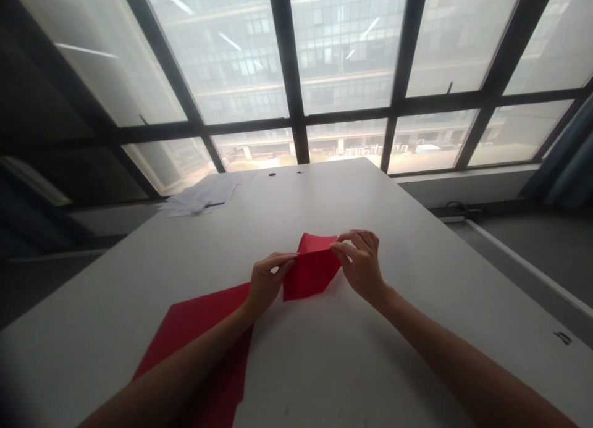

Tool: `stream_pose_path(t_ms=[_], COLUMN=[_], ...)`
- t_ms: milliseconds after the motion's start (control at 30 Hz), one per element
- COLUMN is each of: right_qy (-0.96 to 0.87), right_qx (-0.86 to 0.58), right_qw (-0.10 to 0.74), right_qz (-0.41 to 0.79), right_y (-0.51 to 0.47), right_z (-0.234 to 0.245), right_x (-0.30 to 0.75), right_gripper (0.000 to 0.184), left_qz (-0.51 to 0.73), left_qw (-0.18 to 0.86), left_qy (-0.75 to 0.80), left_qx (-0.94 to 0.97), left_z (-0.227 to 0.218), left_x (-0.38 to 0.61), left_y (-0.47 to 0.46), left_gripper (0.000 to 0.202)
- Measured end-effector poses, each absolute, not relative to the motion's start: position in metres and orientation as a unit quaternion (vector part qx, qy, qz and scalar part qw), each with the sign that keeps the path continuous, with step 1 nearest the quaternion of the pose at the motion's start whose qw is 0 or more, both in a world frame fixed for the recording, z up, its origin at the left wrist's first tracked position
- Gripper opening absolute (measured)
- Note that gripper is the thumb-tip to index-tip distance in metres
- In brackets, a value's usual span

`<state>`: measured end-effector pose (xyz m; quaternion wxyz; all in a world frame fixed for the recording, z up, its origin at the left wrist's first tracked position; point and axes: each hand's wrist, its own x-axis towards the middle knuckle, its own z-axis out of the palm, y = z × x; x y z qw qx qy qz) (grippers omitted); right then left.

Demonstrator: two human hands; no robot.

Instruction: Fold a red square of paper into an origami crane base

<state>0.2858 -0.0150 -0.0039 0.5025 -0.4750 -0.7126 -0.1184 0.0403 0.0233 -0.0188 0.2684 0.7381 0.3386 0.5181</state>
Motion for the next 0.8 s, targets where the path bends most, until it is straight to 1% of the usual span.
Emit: stream_pose_path(t_ms=[200,333,533,667,733,800], right_qy=[-0.734,-0.747,-0.753,-0.741,-0.736,-0.730], right_qx=[-0.451,-0.431,-0.387,-0.383,-0.385,-0.392], right_qw=[0.508,0.504,0.517,0.528,0.531,0.532], right_qz=[0.016,0.059,0.125,0.159,0.168,0.172], right_y=[-0.014,-0.018,-0.021,-0.024,-0.026,-0.026], right_z=[-0.021,-0.020,-0.022,-0.022,-0.022,-0.022], right_x=[0.275,0.268,0.260,0.256,0.255,0.254], right_gripper=[0.010,0.008,0.005,0.007,0.008,0.009], left_qz=[0.520,0.506,0.502,0.540,0.545,0.521], left_qw=[0.300,0.313,0.291,0.265,0.266,0.263], left_qy=[0.319,0.285,0.266,0.288,0.271,0.244], left_qx=[0.733,0.752,0.770,0.745,0.748,0.774], left_z=[-0.018,-0.016,-0.014,-0.017,-0.018,-0.017], left_x=[0.042,0.044,0.048,0.049,0.050,0.049], left_y=[0.021,0.018,0.013,0.012,0.011,0.010], left_gripper=[0.013,0.014,0.010,0.014,0.012,0.005])
